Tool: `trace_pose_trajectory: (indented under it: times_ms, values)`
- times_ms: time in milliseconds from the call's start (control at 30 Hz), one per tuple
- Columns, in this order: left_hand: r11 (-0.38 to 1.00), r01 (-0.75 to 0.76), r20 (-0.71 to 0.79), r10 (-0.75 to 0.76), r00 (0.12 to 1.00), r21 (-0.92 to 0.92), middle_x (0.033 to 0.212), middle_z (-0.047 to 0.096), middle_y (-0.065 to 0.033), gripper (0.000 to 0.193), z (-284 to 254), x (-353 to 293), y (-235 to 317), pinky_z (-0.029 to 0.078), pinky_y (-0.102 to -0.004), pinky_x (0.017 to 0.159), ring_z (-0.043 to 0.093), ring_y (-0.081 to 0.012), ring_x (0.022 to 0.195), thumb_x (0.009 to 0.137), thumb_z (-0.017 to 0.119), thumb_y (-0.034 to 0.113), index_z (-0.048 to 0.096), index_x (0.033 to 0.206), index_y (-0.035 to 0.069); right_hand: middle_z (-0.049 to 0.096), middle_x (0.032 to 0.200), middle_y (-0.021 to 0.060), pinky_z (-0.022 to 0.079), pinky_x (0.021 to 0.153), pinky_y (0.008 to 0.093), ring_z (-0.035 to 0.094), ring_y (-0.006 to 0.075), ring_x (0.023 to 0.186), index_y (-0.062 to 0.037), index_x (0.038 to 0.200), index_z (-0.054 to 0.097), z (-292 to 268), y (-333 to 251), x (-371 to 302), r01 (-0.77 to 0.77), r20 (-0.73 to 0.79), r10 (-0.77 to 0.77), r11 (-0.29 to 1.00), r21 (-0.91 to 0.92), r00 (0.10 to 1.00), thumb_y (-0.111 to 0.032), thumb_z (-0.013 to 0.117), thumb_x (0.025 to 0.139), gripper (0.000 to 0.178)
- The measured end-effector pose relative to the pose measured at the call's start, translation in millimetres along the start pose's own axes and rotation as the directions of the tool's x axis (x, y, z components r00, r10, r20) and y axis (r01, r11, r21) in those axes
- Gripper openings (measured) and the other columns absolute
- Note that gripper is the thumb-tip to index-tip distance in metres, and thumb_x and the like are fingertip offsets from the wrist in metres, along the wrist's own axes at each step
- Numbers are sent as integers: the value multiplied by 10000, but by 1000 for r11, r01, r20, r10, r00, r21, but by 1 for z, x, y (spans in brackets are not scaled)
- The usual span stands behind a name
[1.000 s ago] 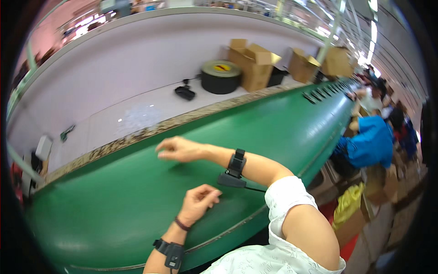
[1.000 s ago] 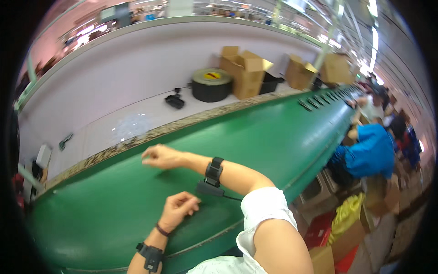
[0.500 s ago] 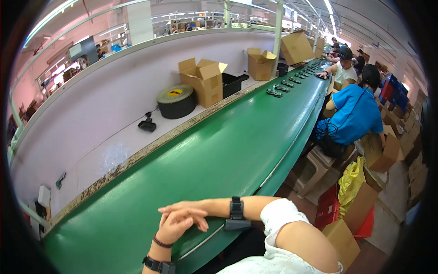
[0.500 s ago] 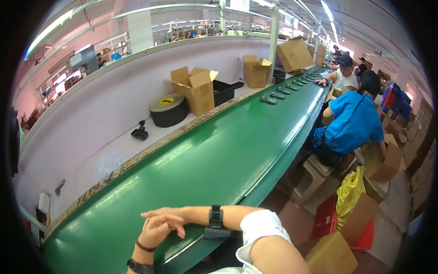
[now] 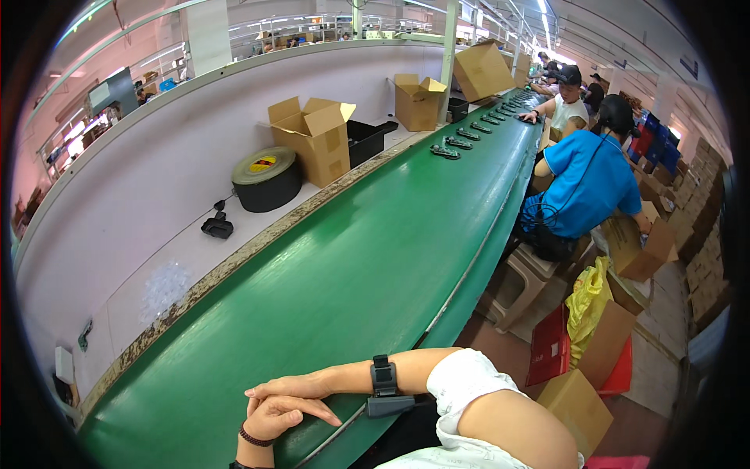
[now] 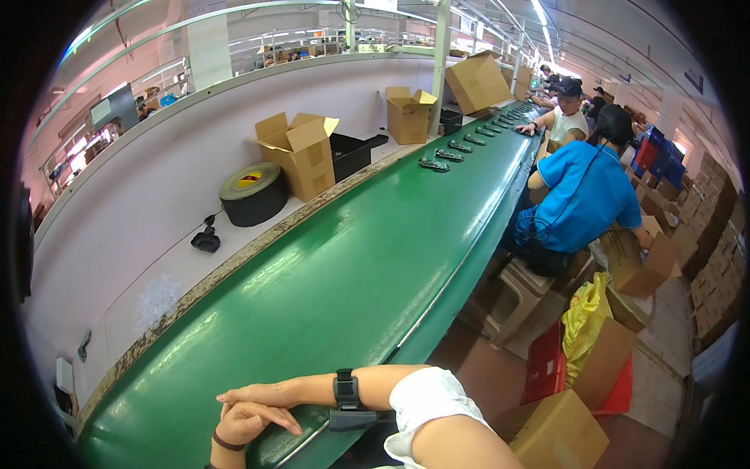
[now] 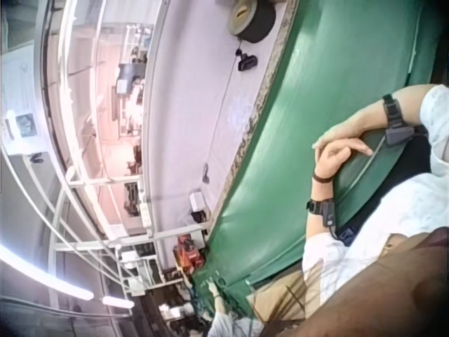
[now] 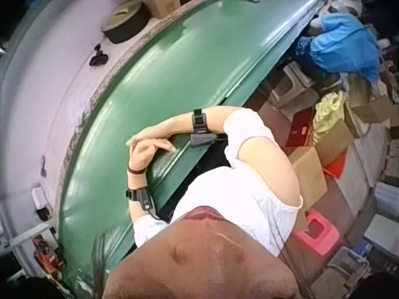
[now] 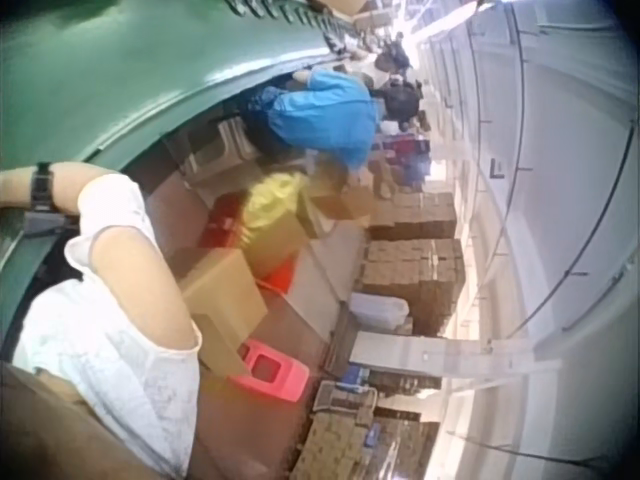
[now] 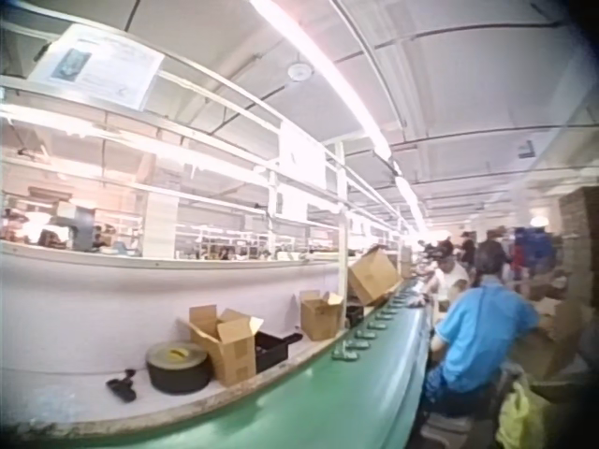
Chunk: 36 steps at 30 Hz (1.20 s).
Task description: Manually assemble components into plastic electronic housings on a factory assembly line.
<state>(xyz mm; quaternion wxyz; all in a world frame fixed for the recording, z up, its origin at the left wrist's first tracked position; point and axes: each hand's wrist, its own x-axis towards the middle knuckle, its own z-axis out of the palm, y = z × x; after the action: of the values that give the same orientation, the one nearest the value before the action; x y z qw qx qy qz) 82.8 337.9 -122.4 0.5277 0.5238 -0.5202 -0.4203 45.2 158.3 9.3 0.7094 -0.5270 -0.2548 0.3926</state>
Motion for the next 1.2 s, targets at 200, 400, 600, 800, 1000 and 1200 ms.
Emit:
trace_pose_trajectory:
  times_ms: [200,400,600,800,1000,1200]
  values:
    - [977,7,-18,-11,1000,-214,1114,650,-166,402,25,55,150,420,-384,986,590,-278,1089,975,490,293,599,1149,-52,575,1109,93,396,953,340,527,188,1025,8,1138,563,1,-4,-12,-45,19,43,996,78,999,-455,302,989,552]
    - [950,-134,-104,109,989,-283,993,660,-252,459,29,55,132,477,-472,914,637,-392,976,953,529,305,600,1105,-122,581,1022,76,411,896,327,527,173,931,3,1097,573,-3,4,-3,1,25,-3,998,63,1000,-450,303,989,538]
    - [982,-12,12,14,1000,-187,1114,643,-190,412,22,53,139,442,-407,965,604,-310,1064,979,482,291,592,1156,-64,584,962,56,415,879,327,527,166,873,-4,1044,592,5,0,-9,43,-88,-44,999,-13,995,-432,309,991,516]
    - [992,-39,-2,39,999,-122,1062,653,-235,441,21,53,134,453,-450,948,614,-372,1039,972,486,313,614,1112,-86,600,1060,142,405,935,335,560,216,985,49,1070,586,7,-6,-11,-2,-52,3,1000,27,999,-477,349,953,589]
    - [987,-50,58,59,997,-153,1076,660,-168,340,23,66,138,460,-374,933,612,-275,1025,986,471,226,651,1064,-52,604,976,89,444,830,348,553,200,875,16,1014,598,0,-8,-9,65,-73,-76,988,-138,994,-433,364,955,510]
    - [972,-79,79,98,992,-222,1083,656,-226,377,21,59,131,425,-410,986,589,-337,1106,973,462,246,650,1076,-65,600,973,109,450,822,357,553,212,880,21,1007,592,4,-7,-7,54,-85,-65,990,-131,994,-430,356,956,511]
